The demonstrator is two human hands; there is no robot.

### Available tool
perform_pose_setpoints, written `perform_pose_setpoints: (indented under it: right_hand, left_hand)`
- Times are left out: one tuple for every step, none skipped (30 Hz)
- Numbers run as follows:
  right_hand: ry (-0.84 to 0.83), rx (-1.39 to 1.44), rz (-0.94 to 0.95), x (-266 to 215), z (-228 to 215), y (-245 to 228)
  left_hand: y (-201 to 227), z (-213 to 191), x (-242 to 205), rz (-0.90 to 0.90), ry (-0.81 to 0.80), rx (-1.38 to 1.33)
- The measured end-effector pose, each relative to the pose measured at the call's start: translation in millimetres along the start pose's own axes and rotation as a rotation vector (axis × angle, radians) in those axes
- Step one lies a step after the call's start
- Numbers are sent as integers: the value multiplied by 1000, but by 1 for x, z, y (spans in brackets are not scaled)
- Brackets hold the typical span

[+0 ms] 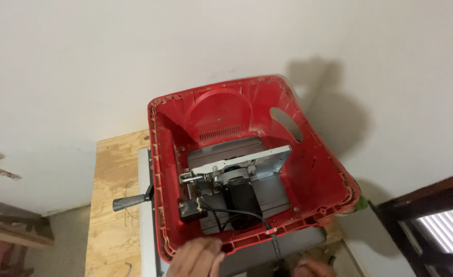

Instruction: Measuring a table saw housing and taking notes for repair or modification

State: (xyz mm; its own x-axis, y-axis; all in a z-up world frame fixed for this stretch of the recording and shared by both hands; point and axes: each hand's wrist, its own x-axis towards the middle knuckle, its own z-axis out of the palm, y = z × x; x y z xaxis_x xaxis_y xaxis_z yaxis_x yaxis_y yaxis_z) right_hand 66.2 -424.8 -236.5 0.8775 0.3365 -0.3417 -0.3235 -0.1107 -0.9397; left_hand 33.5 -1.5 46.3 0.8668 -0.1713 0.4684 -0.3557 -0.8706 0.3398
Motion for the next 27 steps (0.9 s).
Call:
perform_pose_setpoints:
  right_hand:
    - [-2,-4,-7,28,-53,73]
    - [98,97,20,94,-77,129]
    - [194,196,57,186,-61,171]
    - [290,294,94,157,-44,114]
    - [400,391,163,117,-29,30]
    - [513,486,231,80,-29,-90]
    - [556,512,297,45,9,-139]
    - [368,634,94,-3,42,-191]
    - [145,735,-164,-34,57,-253]
    - [167,751,-159,-44,61,-243]
    - [199,773,-75,-38,56,-244]
    - [229,793,10,-33,53,-245]
    - [220,798,25,-33,54,-248]
    - [185,719,-58,-33,55,-251]
    - [146,633,-147,-29,53,-255]
    - [134,633,-140,-27,50,-255]
    - [122,623,-136,-28,47,-255]
    - [110,614,-133,-30,44,-255]
    - [99,615,-125,-27,38,-249]
    - [33,634,-185,-25,32,-244]
    - [-36,652,-247,-22,25,-239]
    - [-48,652,-240,-20,22,-243]
    - [-19,667,-228,-19,20,-245]
    - [11,681,-216,-17,19,-248]
    - [7,686,-211,-17,19,-253]
    - [19,715,-164,-17,19,-257]
    - [30,742,-113,-18,19,-263]
  left_hand:
    - [-2,-4,4,1,8,3]
    - [-4,-7,7,18,94,93]
    - [-2,-9,8,26,176,182]
    - [-16,-16,14,18,180,182]
    - [-20,-22,11,-100,15,45]
    - [-25,-25,10,-216,-150,-94]
    - [23,-39,10,-215,-230,-116]
    - [70,-55,13,-566,103,-184]
    - [108,-63,30,-894,502,-222]
    - [89,-45,2,-883,477,-221]
    - [71,-23,-21,-1043,276,-469]
    - [52,-3,-44,-1189,66,-720]
    - [55,9,-45,-1203,68,-707]
    - [57,20,-47,-1241,215,-944]
    - [58,35,-47,-1257,376,-1187]
    - [55,41,-42,-1265,387,-1181]
    - [54,45,-41,-1292,426,-1309]
    - [52,49,-40,-1314,467,-1437]
    - [54,51,-38,-1321,478,-1429]
    - [55,52,-36,-1319,560,-1383]
    - [56,54,-34,-1313,644,-1335]
    - [53,56,-38,-1318,657,-1327]
    - [49,57,-43,-1232,694,-1310]
    - [44,58,-48,-1146,729,-1292]
    - [49,51,-40,-1149,731,-1284]
    - [53,44,-31,-1232,744,-1314]
    - [60,38,-23,-1321,759,-1344]
